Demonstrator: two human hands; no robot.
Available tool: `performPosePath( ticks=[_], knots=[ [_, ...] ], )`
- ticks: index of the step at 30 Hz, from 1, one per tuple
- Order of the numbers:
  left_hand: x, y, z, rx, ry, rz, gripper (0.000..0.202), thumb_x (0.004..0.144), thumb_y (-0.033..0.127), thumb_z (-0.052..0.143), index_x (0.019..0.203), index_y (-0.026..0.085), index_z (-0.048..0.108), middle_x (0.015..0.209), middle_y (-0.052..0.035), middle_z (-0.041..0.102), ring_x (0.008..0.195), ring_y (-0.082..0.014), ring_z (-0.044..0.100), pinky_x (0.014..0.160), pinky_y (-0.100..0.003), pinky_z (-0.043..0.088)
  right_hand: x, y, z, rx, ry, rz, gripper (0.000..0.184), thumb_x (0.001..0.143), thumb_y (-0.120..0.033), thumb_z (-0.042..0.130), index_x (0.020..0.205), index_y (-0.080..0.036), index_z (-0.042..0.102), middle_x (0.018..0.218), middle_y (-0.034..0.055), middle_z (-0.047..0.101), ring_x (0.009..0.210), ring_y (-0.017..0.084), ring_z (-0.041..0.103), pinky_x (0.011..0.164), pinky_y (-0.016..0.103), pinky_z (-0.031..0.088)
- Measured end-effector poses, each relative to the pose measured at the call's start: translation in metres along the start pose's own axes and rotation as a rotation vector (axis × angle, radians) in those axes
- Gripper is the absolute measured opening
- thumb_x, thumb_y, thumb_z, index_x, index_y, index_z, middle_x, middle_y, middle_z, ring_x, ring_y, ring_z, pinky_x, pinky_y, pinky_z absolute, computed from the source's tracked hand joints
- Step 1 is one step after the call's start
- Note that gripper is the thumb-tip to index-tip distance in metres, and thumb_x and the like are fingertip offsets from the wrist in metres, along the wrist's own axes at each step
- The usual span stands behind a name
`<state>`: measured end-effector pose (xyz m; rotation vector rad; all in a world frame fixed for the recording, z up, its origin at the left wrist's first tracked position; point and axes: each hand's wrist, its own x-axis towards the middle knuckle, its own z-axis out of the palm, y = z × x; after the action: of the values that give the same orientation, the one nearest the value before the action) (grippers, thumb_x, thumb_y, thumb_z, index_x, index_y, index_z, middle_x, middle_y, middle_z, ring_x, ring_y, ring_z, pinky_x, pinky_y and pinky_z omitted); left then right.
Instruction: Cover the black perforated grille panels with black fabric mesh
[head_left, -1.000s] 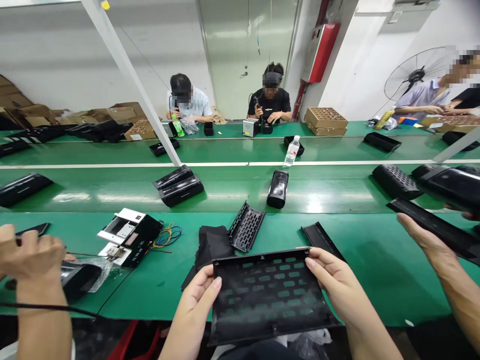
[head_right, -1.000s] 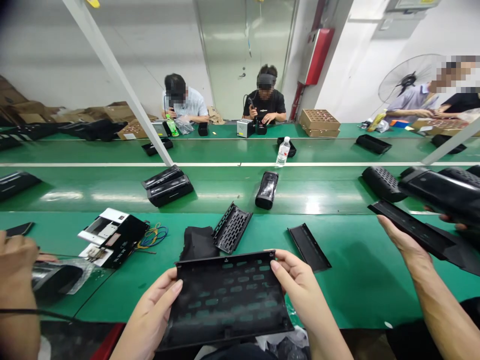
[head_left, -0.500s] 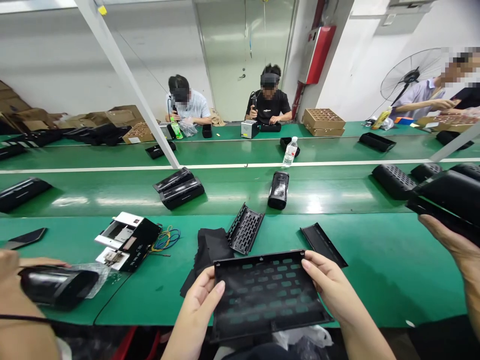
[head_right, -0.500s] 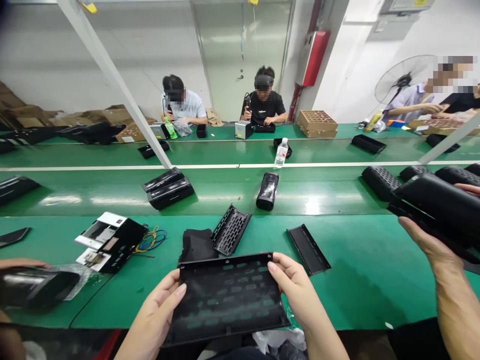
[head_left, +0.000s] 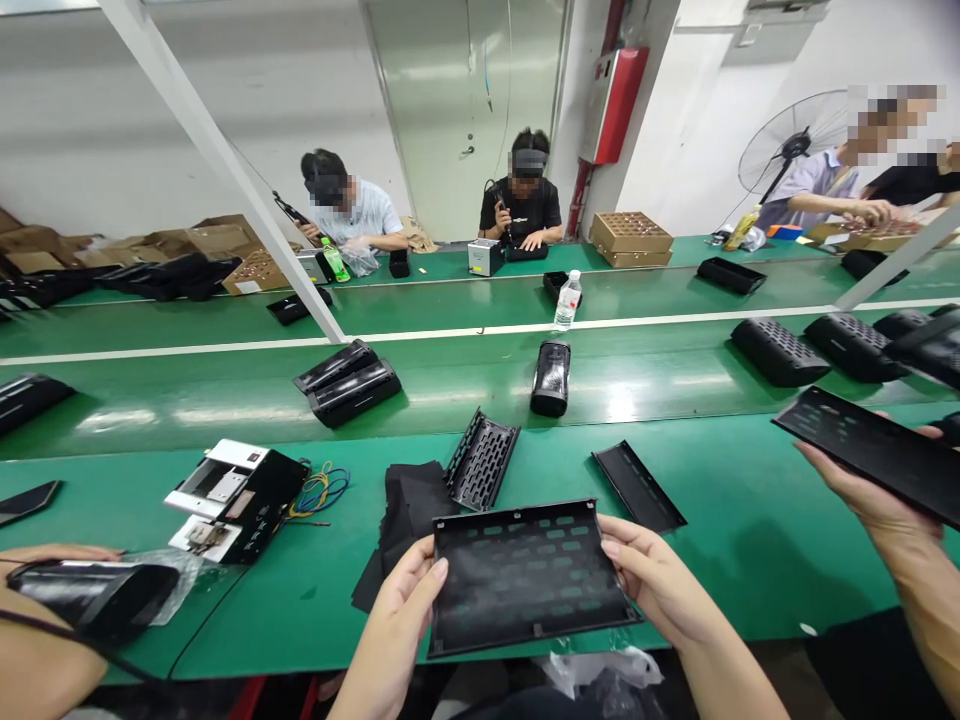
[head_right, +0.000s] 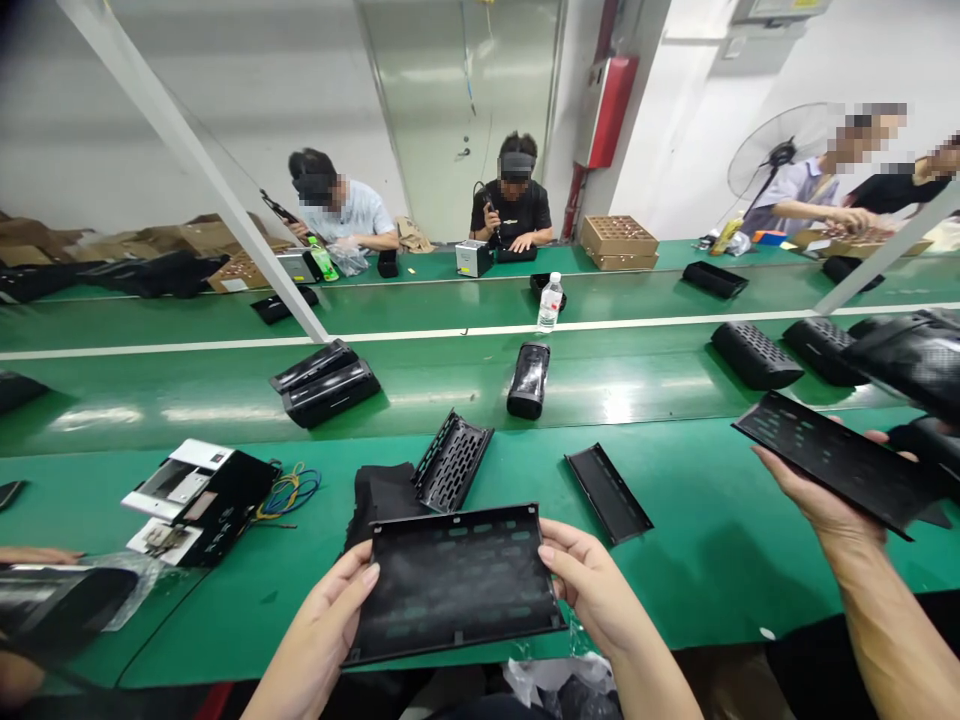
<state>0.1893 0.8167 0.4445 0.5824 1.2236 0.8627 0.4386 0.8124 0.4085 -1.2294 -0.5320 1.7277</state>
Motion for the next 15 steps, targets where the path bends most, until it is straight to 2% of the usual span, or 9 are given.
performPosePath(
  ticks=[3, 6, 8, 9, 11, 12, 15],
  knots=[
    [0.01, -0.006, -0.002, 0.03, -0.008, 0.015, 0.047, 0.064, 0.041, 0.06, 0.106, 0.02, 0.052, 0.088, -0.0056, 0.065, 0.075, -0.0171, 0.059, 0.069, -0.028, 0.046, 0.007, 0.001, 0.002, -0.012, -0.049, -0.001, 0.035, 0.064, -0.03, 0.066, 0.097, -0.019, 0.06, 0.08, 0.0039, 0.066, 0.065, 0.013, 0.058, 0.061, 0.025, 0.046],
    [0.028, -0.024, -0.012, 0.184, 0.076, 0.052, 0.049, 0.062, 0.047, 0.058, 0.103, 0.019, 0.053, 0.077, -0.0028, 0.062, 0.06, -0.0129, 0.056, 0.058, -0.025, 0.044, 0.026, 0.011, -0.011, 0.027, -0.077, -0.014, 0.037, 0.063, -0.03, 0.067, 0.096, -0.018, 0.058, 0.078, 0.0044, 0.066, 0.069, 0.015, 0.06, 0.066, 0.028, 0.047],
    [0.044, -0.042, -0.028, 0.353, 0.15, 0.076, 0.051, 0.061, 0.05, 0.056, 0.1, 0.017, 0.053, 0.073, -0.002, 0.06, 0.056, -0.0122, 0.053, 0.052, -0.024, 0.042, 0.043, 0.023, -0.036, 0.031, 0.069, -0.045, 0.039, 0.059, -0.031, 0.068, 0.094, -0.017, 0.058, 0.075, 0.0041, 0.065, 0.064, 0.016, 0.06, 0.061, 0.03, 0.047],
    [0.052, -0.052, -0.039, 0.434, 0.188, 0.086, 0.051, 0.061, 0.051, 0.054, 0.099, 0.016, 0.054, 0.074, -0.0026, 0.058, 0.058, -0.0132, 0.054, 0.052, -0.024, 0.042, 0.053, 0.028, -0.054, 0.016, 0.206, -0.067, 0.04, 0.057, -0.032, 0.07, 0.092, -0.018, 0.057, 0.072, 0.0034, 0.064, 0.06, 0.016, 0.059, 0.057, 0.03, 0.047],
    [0.066, -0.072, -0.065, 0.573, 0.266, 0.068, 0.052, 0.062, 0.051, 0.05, 0.099, 0.014, 0.054, 0.081, -0.0059, 0.058, 0.065, -0.0168, 0.056, 0.056, -0.027, 0.044, 0.068, 0.037, -0.094, -0.026, 0.564, -0.224, 0.037, 0.048, -0.033, 0.072, 0.079, -0.019, 0.057, 0.067, 0.0028, 0.061, 0.056, 0.017, 0.057, 0.051, 0.032, 0.046],
    [0.071, -0.082, -0.079, 0.634, 0.312, 0.055, 0.052, 0.062, 0.05, 0.049, 0.098, 0.013, 0.054, 0.086, -0.0084, 0.058, 0.071, -0.0185, 0.057, 0.061, -0.029, 0.046, 0.074, 0.039, -0.114, -0.036, 0.634, -0.257, 0.035, 0.047, -0.034, 0.072, 0.074, -0.02, 0.054, 0.064, 0.0024, 0.059, 0.057, 0.018, 0.057, 0.053, 0.035, 0.046],
    [0.077, -0.103, -0.114, 0.886, 0.458, 0.004, 0.047, 0.067, 0.04, 0.045, 0.101, 0.009, 0.052, 0.101, -0.0147, 0.051, 0.082, -0.0207, 0.057, 0.078, -0.033, 0.044, 0.085, 0.037, -0.169, -0.071, 0.721, -0.288, 0.031, 0.05, -0.039, 0.068, 0.067, -0.025, 0.046, 0.06, 0.0017, 0.052, 0.059, 0.022, 0.056, 0.058, 0.04, 0.045]
  ],
)
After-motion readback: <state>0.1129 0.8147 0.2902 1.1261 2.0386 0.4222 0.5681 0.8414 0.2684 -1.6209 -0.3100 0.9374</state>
